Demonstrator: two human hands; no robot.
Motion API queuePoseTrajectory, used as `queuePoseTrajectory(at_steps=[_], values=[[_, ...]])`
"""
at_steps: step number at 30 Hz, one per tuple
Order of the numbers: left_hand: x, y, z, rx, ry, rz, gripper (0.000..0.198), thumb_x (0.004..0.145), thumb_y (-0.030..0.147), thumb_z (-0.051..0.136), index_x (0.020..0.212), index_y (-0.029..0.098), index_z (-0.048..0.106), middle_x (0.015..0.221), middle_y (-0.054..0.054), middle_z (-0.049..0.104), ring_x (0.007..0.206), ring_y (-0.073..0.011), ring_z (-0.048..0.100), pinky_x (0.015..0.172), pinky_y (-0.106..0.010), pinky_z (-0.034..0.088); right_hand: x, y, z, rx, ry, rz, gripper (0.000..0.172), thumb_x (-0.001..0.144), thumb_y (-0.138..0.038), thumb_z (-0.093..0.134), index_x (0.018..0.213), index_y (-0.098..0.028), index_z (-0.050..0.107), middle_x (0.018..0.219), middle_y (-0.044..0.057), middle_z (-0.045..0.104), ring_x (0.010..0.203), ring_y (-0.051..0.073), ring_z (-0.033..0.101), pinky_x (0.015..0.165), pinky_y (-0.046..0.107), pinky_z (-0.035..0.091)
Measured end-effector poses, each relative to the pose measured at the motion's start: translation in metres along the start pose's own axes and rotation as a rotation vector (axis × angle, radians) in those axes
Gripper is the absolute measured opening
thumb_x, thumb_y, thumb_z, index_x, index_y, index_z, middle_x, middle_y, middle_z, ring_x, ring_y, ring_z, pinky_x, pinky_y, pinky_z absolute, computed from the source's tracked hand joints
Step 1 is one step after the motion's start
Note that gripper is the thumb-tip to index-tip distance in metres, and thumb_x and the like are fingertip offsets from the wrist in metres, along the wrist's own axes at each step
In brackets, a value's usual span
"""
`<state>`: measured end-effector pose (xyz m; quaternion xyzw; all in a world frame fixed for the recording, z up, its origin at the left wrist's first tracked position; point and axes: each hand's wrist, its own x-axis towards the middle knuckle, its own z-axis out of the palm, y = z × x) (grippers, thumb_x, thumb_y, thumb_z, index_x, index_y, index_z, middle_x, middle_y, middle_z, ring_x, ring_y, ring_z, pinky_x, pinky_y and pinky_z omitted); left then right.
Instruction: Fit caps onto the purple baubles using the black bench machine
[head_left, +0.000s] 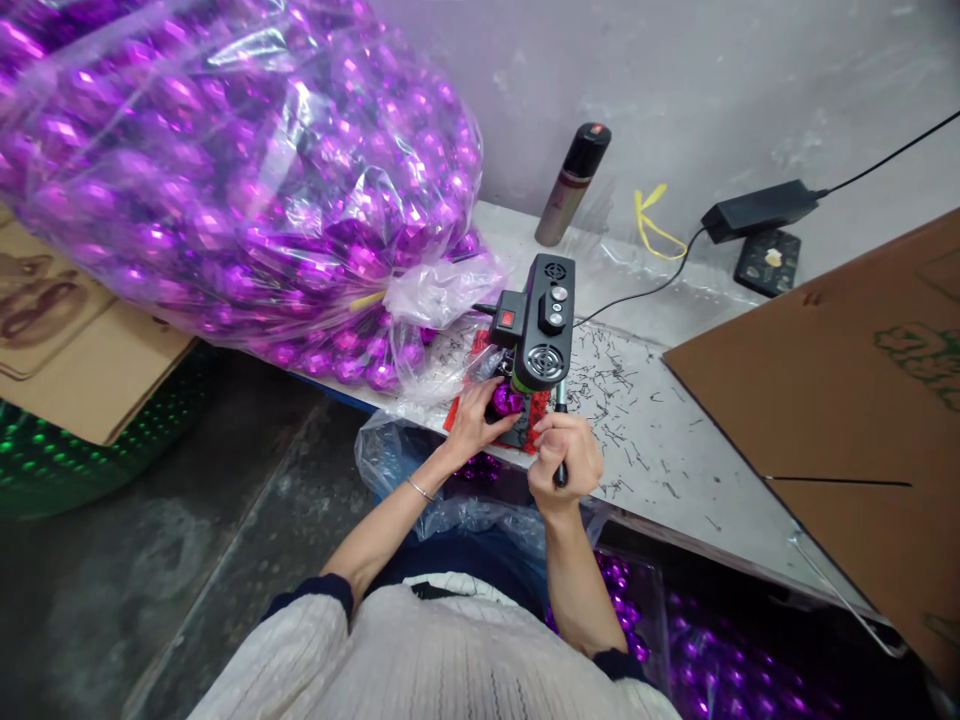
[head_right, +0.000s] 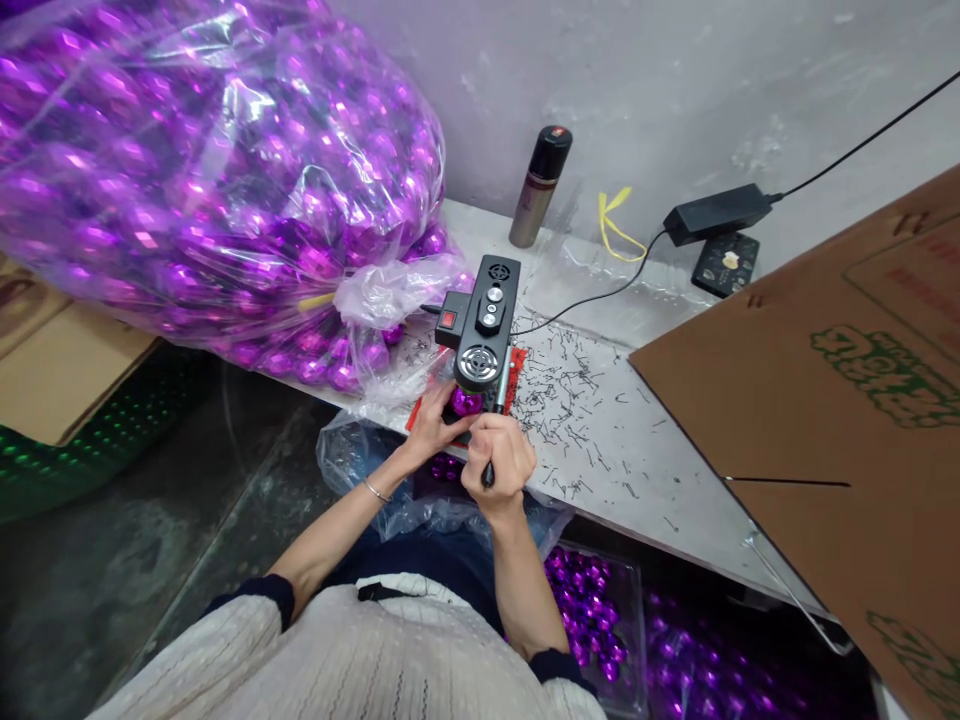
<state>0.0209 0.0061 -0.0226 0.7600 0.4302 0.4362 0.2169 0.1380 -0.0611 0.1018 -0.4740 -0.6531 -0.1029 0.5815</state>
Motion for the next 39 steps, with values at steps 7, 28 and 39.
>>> queuePoseTrajectory(at_steps=[7, 28, 39], values=[[0.000, 0.002, 0.000, -0.005, 0.018, -0.004, 0.060, 0.091, 0.053, 0.071, 0.138, 0.018, 0.055, 0.126, -0.015, 0.071, 0.119, -0.0292, 0.069, 0.101, -0.045, 0.055, -0.031, 0.019, 0.016, 0.023, 0.068, -0.019, 0.025, 0.102, -0.021, 0.041, 0.079, -0.023, 0.052, 0.074, 0.001, 0.062, 0.063, 0.012, 0.057, 0.062, 0.028, 0.048], [0.000, 0.001, 0.001, 0.005, -0.002, -0.033, 0.061, 0.091, 0.053, 0.071, 0.138, 0.019, 0.054, 0.127, -0.015, 0.071, 0.119, -0.0300, 0.068, 0.102, -0.047, 0.053, -0.050, 0.032, 0.029, -0.007, 0.160, -0.032, 0.029, 0.105, -0.026, 0.036, 0.079, -0.024, 0.049, 0.071, -0.002, 0.058, 0.064, 0.013, 0.060, 0.076, 0.035, 0.050], [-0.019, 0.005, -0.014, -0.003, -0.005, 0.098, 0.060, 0.093, 0.046, 0.070, 0.143, 0.018, 0.050, 0.134, -0.018, 0.067, 0.128, -0.0299, 0.065, 0.107, -0.049, 0.053, -0.004, 0.005, 0.008, 0.039, 0.075, 0.088, 0.026, 0.099, -0.015, 0.044, 0.075, -0.023, 0.050, 0.070, -0.001, 0.059, 0.065, 0.014, 0.058, 0.063, 0.030, 0.044]])
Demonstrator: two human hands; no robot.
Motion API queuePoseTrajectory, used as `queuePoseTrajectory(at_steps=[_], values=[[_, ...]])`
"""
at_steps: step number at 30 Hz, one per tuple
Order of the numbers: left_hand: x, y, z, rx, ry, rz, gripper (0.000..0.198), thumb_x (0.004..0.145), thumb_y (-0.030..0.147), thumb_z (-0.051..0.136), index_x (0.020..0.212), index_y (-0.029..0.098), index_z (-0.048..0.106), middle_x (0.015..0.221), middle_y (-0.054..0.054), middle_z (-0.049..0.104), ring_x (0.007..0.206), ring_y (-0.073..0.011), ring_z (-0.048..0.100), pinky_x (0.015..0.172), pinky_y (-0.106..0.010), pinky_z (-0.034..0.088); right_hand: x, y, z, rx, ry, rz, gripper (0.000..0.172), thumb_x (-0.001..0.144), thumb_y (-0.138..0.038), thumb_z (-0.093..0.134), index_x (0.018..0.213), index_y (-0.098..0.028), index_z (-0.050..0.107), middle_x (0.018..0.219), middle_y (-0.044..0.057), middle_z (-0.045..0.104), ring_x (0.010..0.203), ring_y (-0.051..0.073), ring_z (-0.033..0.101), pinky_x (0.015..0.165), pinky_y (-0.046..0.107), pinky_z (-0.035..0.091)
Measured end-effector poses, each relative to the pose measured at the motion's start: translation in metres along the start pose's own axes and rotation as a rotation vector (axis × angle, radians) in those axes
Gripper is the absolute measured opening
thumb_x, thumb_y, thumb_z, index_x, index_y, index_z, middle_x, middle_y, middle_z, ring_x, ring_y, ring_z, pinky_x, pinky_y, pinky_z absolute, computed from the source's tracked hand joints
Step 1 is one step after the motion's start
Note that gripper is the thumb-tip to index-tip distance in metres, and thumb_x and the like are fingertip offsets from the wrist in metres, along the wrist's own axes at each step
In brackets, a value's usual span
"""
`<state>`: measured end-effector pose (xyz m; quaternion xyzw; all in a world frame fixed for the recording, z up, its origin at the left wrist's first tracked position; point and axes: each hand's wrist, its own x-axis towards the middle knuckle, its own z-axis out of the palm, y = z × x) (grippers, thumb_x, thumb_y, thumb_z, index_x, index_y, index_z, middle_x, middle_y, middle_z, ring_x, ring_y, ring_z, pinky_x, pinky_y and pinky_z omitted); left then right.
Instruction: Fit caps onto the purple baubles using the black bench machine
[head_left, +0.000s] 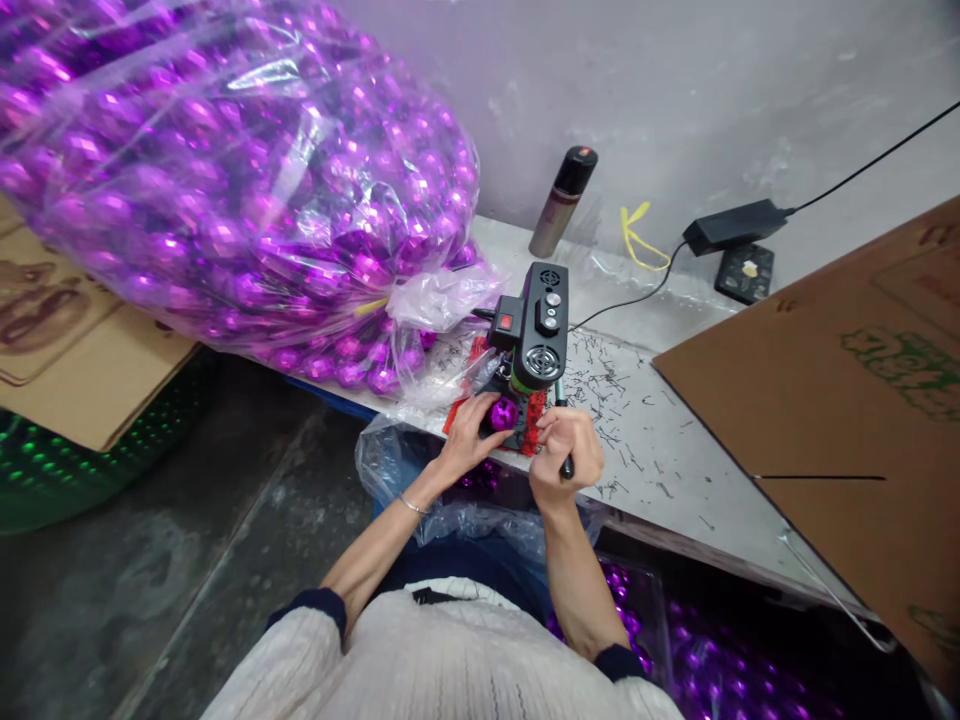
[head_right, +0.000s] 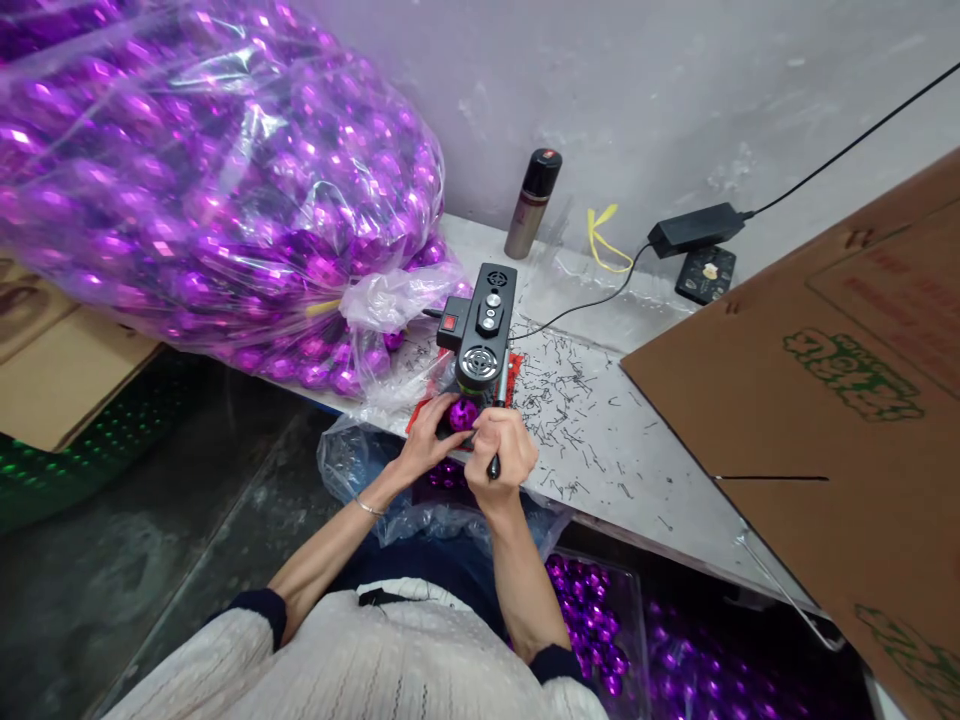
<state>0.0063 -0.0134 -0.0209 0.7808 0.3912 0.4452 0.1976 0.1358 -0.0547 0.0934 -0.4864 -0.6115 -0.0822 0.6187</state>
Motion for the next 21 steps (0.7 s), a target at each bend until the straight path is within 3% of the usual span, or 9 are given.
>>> queuePoseTrajectory(at_steps=[3, 6, 10, 13, 15, 17, 21], values=[[-0.038, 0.002, -0.009, 0.063, -0.019, 0.134, 0.053, 0.097, 0.035, 0.065, 0.144, 0.020, 0.047, 0.137, -0.018, 0.065, 0.131, -0.0287, 0.063, 0.110, -0.052, 0.051, 0.009, -0.007, -0.005, 0.014, -0.029, 0.005, 0.025, 0.097, -0.012, 0.047, 0.075, -0.023, 0.051, 0.070, -0.001, 0.059, 0.067, 0.014, 0.059, 0.063, 0.029, 0.044], [-0.077, 0.001, -0.013, 0.086, -0.055, 0.321, 0.044, 0.099, 0.027, 0.058, 0.141, 0.021, 0.049, 0.132, -0.016, 0.068, 0.126, -0.0253, 0.065, 0.103, -0.048, 0.056, 0.005, -0.004, -0.006, 0.034, -0.036, -0.013, 0.024, 0.096, -0.010, 0.047, 0.076, -0.023, 0.051, 0.070, -0.001, 0.059, 0.067, 0.013, 0.060, 0.063, 0.028, 0.045], [-0.095, 0.006, -0.013, 0.162, -0.185, 0.307, 0.046, 0.095, 0.040, 0.068, 0.134, 0.019, 0.056, 0.129, -0.018, 0.069, 0.123, -0.0282, 0.066, 0.100, -0.046, 0.057, -0.004, 0.001, -0.004, 0.033, -0.043, -0.037, 0.023, 0.095, -0.010, 0.047, 0.076, -0.023, 0.052, 0.070, -0.001, 0.059, 0.068, 0.014, 0.061, 0.062, 0.028, 0.046], [-0.067, 0.010, -0.021, 0.182, -0.160, 0.286, 0.052, 0.094, 0.049, 0.067, 0.134, 0.018, 0.059, 0.127, -0.017, 0.071, 0.122, -0.0288, 0.066, 0.099, -0.043, 0.057, -0.005, 0.002, -0.004, 0.033, -0.051, -0.049, 0.023, 0.094, -0.009, 0.048, 0.076, -0.023, 0.053, 0.070, -0.001, 0.060, 0.068, 0.015, 0.062, 0.062, 0.029, 0.047], [-0.030, 0.003, -0.032, 0.228, -0.047, 0.212, 0.040, 0.100, 0.034, 0.058, 0.137, 0.019, 0.058, 0.129, -0.016, 0.071, 0.124, -0.0267, 0.066, 0.101, -0.042, 0.055, -0.003, 0.001, -0.004, 0.036, -0.043, -0.051, 0.024, 0.093, -0.009, 0.049, 0.075, -0.023, 0.052, 0.069, -0.002, 0.059, 0.068, 0.015, 0.062, 0.062, 0.029, 0.047], [0.016, -0.015, -0.046, 0.335, 0.016, 0.063, 0.039, 0.099, 0.018, 0.050, 0.137, 0.020, 0.060, 0.135, -0.016, 0.068, 0.131, -0.0284, 0.061, 0.108, -0.047, 0.051, -0.002, 0.000, -0.004, 0.038, -0.030, -0.052, 0.025, 0.093, -0.008, 0.048, 0.074, -0.023, 0.052, 0.068, -0.002, 0.058, 0.067, 0.015, 0.062, 0.062, 0.029, 0.047], [0.095, -0.068, -0.072, 0.416, -0.046, -0.197, 0.042, 0.085, 0.005, 0.049, 0.121, 0.012, 0.069, 0.124, -0.023, 0.071, 0.129, -0.0373, 0.061, 0.113, -0.059, 0.043, 0.000, -0.002, -0.002, 0.033, -0.027, -0.066, 0.026, 0.093, -0.007, 0.047, 0.072, -0.023, 0.052, 0.067, -0.002, 0.059, 0.065, 0.015, 0.061, 0.062, 0.029, 0.046]])
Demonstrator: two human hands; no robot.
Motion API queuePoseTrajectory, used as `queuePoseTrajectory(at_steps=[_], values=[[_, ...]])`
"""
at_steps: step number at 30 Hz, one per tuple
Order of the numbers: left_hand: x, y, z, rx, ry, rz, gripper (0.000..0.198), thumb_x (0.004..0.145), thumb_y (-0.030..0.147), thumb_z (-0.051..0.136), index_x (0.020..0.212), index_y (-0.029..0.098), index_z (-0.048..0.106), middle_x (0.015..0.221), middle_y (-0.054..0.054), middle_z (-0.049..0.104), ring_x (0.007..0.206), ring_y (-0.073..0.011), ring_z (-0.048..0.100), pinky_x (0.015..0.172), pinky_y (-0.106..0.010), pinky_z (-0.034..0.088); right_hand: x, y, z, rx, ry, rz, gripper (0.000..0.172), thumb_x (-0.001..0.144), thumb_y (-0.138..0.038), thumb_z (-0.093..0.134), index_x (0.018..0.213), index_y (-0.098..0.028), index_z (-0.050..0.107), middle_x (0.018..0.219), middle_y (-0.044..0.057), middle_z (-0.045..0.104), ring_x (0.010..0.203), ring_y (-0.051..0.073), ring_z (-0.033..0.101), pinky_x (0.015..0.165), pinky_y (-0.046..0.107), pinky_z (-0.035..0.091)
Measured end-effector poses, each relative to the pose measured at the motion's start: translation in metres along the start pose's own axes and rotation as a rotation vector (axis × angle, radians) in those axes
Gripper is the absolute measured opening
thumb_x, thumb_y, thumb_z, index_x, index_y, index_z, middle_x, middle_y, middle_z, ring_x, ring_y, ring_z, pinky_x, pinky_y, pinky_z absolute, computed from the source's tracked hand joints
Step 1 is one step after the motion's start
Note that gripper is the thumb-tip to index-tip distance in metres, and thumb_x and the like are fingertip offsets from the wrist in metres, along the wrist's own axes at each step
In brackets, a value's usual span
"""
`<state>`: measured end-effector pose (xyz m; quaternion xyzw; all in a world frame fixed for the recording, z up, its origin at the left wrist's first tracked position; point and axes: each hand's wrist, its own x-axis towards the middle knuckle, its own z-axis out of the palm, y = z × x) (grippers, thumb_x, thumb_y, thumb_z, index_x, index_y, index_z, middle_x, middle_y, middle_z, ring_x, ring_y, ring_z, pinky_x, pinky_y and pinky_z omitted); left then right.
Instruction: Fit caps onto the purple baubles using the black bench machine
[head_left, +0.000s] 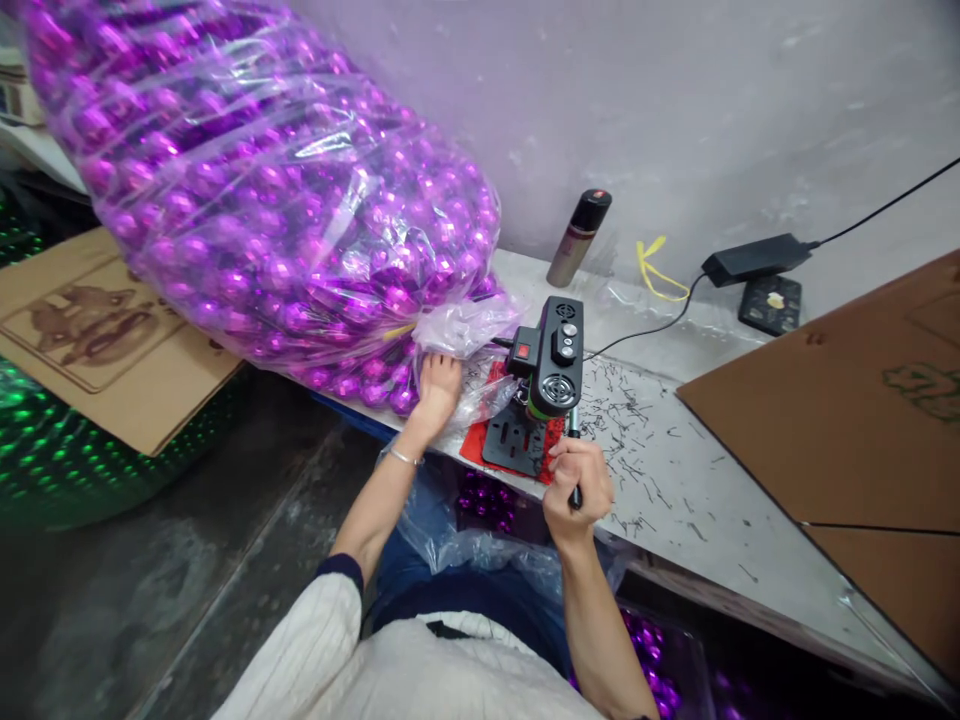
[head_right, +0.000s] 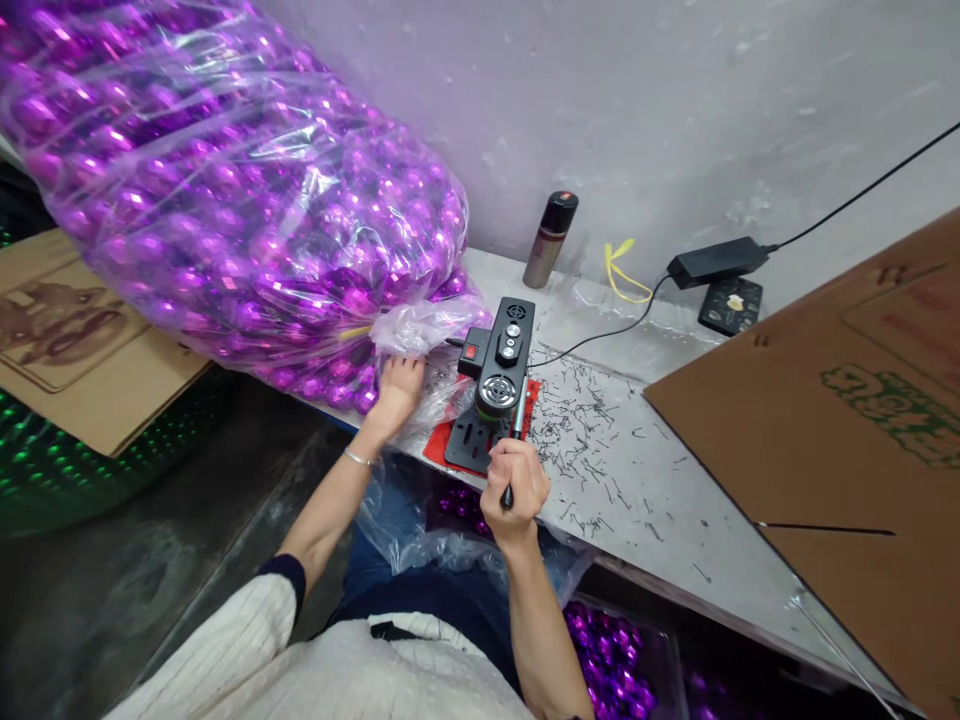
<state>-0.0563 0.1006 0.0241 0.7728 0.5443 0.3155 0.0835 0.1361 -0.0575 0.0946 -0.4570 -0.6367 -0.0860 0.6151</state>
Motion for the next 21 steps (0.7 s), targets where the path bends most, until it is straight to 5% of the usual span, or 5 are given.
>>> queuePoseTrajectory(at_steps=[4, 9, 14, 18, 21], values=[[0.042, -0.026, 0.005, -0.129, -0.053, -0.028, 0.037, 0.080, 0.004, 0.051, 0.111, 0.009, 0.070, 0.118, -0.023, 0.073, 0.130, -0.0374, 0.060, 0.120, -0.061, 0.034, 0.001, -0.001, 0.000, -0.008, -0.003, -0.003, 0.027, 0.093, -0.007, 0.047, 0.072, -0.023, 0.051, 0.068, -0.002, 0.059, 0.065, 0.014, 0.060, 0.062, 0.029, 0.046], [0.042, -0.018, 0.008, -0.173, -0.077, -0.057, 0.031, 0.080, 0.012, 0.060, 0.110, 0.011, 0.070, 0.115, -0.020, 0.073, 0.125, -0.0370, 0.063, 0.118, -0.058, 0.038, 0.000, -0.001, 0.000, 0.002, -0.010, 0.002, 0.026, 0.093, -0.007, 0.048, 0.072, -0.023, 0.051, 0.069, -0.002, 0.060, 0.066, 0.014, 0.061, 0.062, 0.028, 0.047], [0.001, 0.006, -0.008, -0.483, -0.081, -0.219, 0.054, 0.080, 0.035, 0.075, 0.129, 0.017, 0.062, 0.116, -0.013, 0.072, 0.107, -0.0307, 0.071, 0.097, -0.048, 0.060, -0.003, 0.001, 0.000, 0.001, -0.015, 0.006, 0.025, 0.093, -0.009, 0.048, 0.073, -0.023, 0.053, 0.070, -0.001, 0.061, 0.066, 0.014, 0.061, 0.063, 0.029, 0.048], [-0.047, 0.027, -0.019, -1.040, -0.104, -0.368, 0.051, 0.091, 0.039, 0.065, 0.139, 0.022, 0.055, 0.122, -0.009, 0.071, 0.101, -0.0223, 0.074, 0.089, -0.040, 0.065, -0.003, 0.001, 0.000, -0.010, -0.007, 0.004, 0.024, 0.094, -0.010, 0.048, 0.074, -0.023, 0.053, 0.069, -0.001, 0.060, 0.066, 0.014, 0.061, 0.063, 0.030, 0.048], [-0.077, 0.042, -0.016, -1.169, -0.110, -0.410, 0.054, 0.092, 0.040, 0.066, 0.141, 0.023, 0.053, 0.121, -0.010, 0.072, 0.101, -0.0225, 0.075, 0.085, -0.039, 0.066, 0.000, 0.001, -0.001, -0.021, -0.016, 0.003, 0.024, 0.095, -0.010, 0.047, 0.074, -0.023, 0.052, 0.069, -0.002, 0.059, 0.066, 0.014, 0.061, 0.062, 0.029, 0.047]])
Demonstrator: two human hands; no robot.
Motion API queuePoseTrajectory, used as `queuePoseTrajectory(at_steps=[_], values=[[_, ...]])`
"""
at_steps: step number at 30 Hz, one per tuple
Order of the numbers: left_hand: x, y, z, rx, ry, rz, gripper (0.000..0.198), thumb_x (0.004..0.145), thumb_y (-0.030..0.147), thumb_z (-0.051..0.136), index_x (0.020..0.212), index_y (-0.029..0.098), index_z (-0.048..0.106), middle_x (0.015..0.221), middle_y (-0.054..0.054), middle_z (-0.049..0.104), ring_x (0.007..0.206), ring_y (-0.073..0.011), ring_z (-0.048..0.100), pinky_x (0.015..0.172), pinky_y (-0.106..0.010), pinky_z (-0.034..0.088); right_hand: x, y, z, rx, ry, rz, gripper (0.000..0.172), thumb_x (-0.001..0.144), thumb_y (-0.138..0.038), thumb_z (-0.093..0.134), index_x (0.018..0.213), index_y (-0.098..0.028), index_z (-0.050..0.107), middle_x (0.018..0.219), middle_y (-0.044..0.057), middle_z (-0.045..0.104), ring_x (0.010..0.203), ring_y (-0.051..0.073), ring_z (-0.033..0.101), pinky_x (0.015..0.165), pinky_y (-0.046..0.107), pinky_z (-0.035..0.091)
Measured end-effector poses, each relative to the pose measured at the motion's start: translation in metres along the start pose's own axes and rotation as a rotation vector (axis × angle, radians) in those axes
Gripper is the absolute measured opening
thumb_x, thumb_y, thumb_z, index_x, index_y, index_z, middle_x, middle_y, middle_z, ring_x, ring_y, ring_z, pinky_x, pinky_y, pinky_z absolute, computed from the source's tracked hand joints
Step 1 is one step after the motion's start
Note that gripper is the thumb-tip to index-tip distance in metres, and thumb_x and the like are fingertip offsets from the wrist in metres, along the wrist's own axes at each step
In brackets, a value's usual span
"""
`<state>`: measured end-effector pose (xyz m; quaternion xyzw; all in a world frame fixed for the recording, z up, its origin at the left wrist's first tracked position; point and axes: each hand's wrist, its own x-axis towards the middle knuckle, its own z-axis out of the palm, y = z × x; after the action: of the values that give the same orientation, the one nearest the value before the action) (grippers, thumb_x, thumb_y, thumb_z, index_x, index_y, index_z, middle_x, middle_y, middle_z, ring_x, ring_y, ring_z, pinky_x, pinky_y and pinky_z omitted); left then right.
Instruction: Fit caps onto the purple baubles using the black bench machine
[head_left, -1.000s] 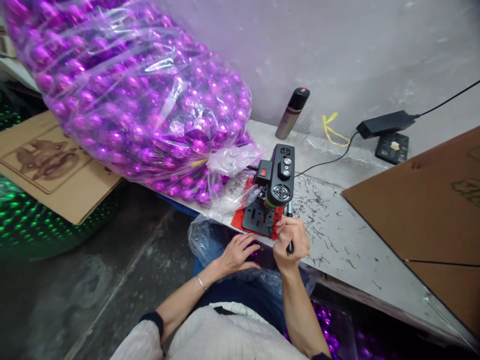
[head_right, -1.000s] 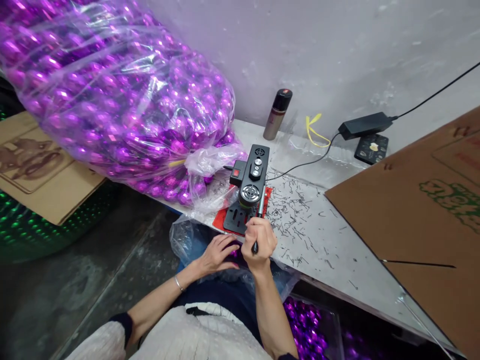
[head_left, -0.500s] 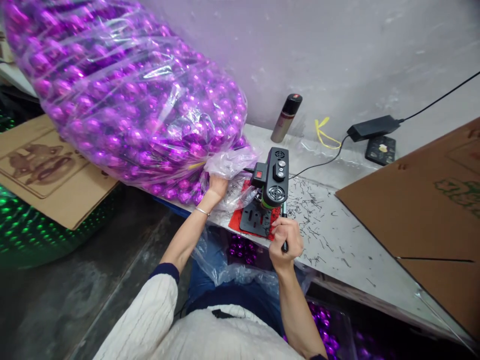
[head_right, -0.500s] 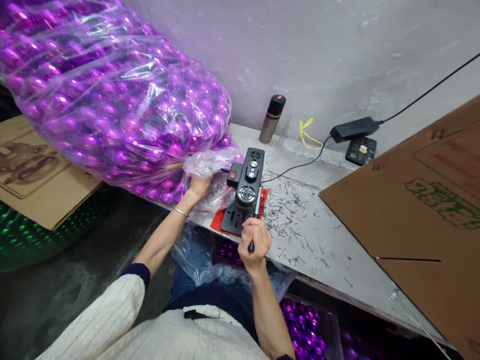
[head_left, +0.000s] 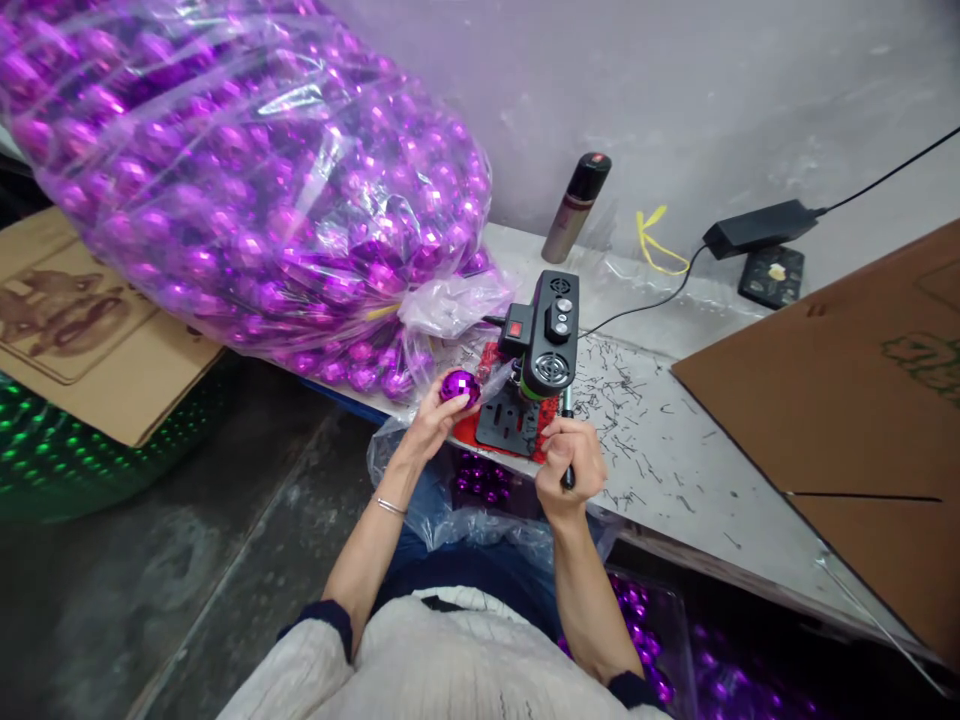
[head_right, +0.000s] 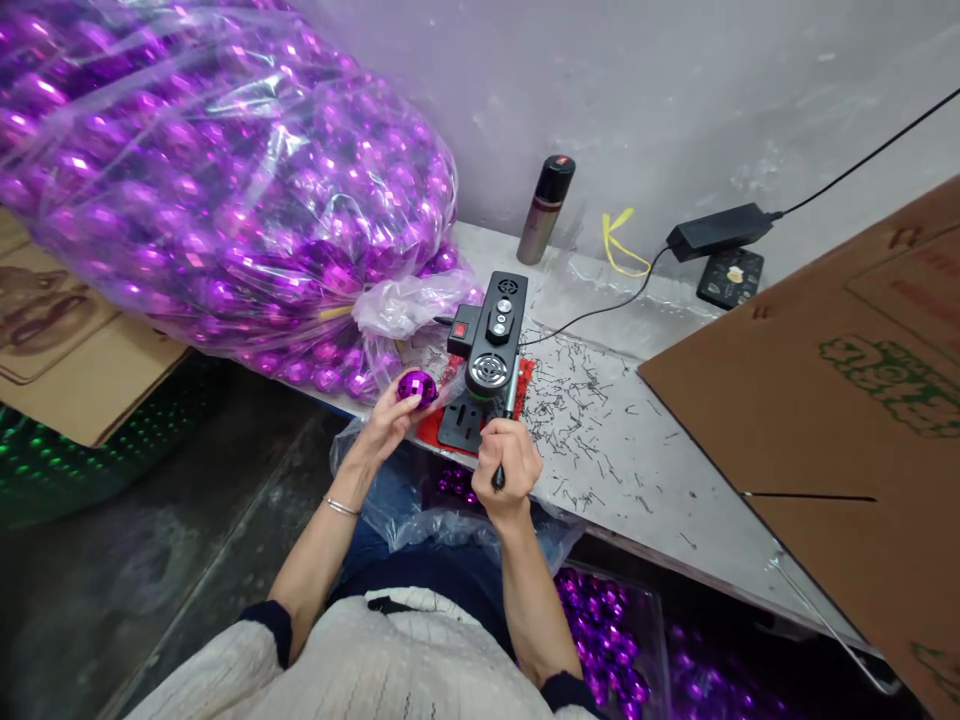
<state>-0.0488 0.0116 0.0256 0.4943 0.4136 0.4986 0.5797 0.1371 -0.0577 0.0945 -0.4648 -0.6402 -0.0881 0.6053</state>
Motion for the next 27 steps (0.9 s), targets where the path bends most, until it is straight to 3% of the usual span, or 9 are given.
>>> queuePoseTrajectory(at_steps=[3, 5, 8, 11, 18, 27], values=[[-0.019, -0.013, 0.012, 0.085, -0.015, 0.027, 0.058, 0.093, 0.049, 0.066, 0.143, 0.023, 0.051, 0.123, -0.012, 0.073, 0.104, -0.0232, 0.075, 0.085, -0.037, 0.065, 0.006, -0.001, -0.002, -0.004, -0.005, 0.005, 0.025, 0.095, -0.010, 0.047, 0.074, -0.023, 0.050, 0.068, -0.002, 0.058, 0.066, 0.013, 0.060, 0.061, 0.028, 0.046], [-0.024, -0.022, 0.019, 0.246, -0.045, 0.109, 0.062, 0.091, 0.054, 0.069, 0.141, 0.022, 0.054, 0.127, -0.013, 0.072, 0.110, -0.0250, 0.074, 0.093, -0.039, 0.062, 0.010, -0.002, -0.003, -0.005, -0.007, 0.004, 0.025, 0.096, -0.011, 0.048, 0.074, -0.023, 0.050, 0.067, -0.002, 0.058, 0.065, 0.013, 0.059, 0.061, 0.028, 0.045], [-0.024, -0.033, 0.026, 0.559, -0.055, 0.261, 0.063, 0.083, 0.058, 0.078, 0.133, 0.022, 0.062, 0.130, -0.013, 0.071, 0.121, -0.0299, 0.069, 0.106, -0.048, 0.054, 0.014, -0.003, -0.005, -0.022, -0.025, -0.006, 0.025, 0.096, -0.012, 0.047, 0.075, -0.023, 0.051, 0.067, -0.002, 0.059, 0.064, 0.013, 0.059, 0.060, 0.028, 0.044], [-0.014, -0.040, 0.027, 0.745, -0.020, 0.336, 0.064, 0.082, 0.057, 0.079, 0.134, 0.023, 0.063, 0.128, -0.013, 0.073, 0.123, -0.0314, 0.067, 0.106, -0.050, 0.051, 0.015, -0.003, -0.006, -0.040, -0.042, -0.019, 0.025, 0.097, -0.012, 0.047, 0.074, -0.023, 0.049, 0.068, -0.001, 0.059, 0.064, 0.013, 0.058, 0.061, 0.028, 0.044], [0.008, -0.047, 0.034, 0.780, -0.073, 0.428, 0.068, 0.089, 0.058, 0.071, 0.141, 0.017, 0.057, 0.125, -0.016, 0.073, 0.116, -0.0304, 0.069, 0.100, -0.047, 0.054, 0.014, -0.003, -0.005, -0.035, -0.022, -0.035, 0.025, 0.097, -0.013, 0.047, 0.074, -0.023, 0.049, 0.067, -0.002, 0.059, 0.063, 0.013, 0.059, 0.060, 0.027, 0.044], [0.009, -0.038, 0.046, 0.871, -0.114, 0.404, 0.066, 0.083, 0.052, 0.080, 0.137, 0.019, 0.061, 0.124, -0.015, 0.071, 0.116, -0.0319, 0.068, 0.102, -0.048, 0.052, 0.015, -0.005, -0.006, -0.065, -0.033, -0.045, 0.025, 0.098, -0.013, 0.045, 0.076, -0.023, 0.049, 0.068, -0.001, 0.058, 0.063, 0.012, 0.058, 0.059, 0.025, 0.044]])
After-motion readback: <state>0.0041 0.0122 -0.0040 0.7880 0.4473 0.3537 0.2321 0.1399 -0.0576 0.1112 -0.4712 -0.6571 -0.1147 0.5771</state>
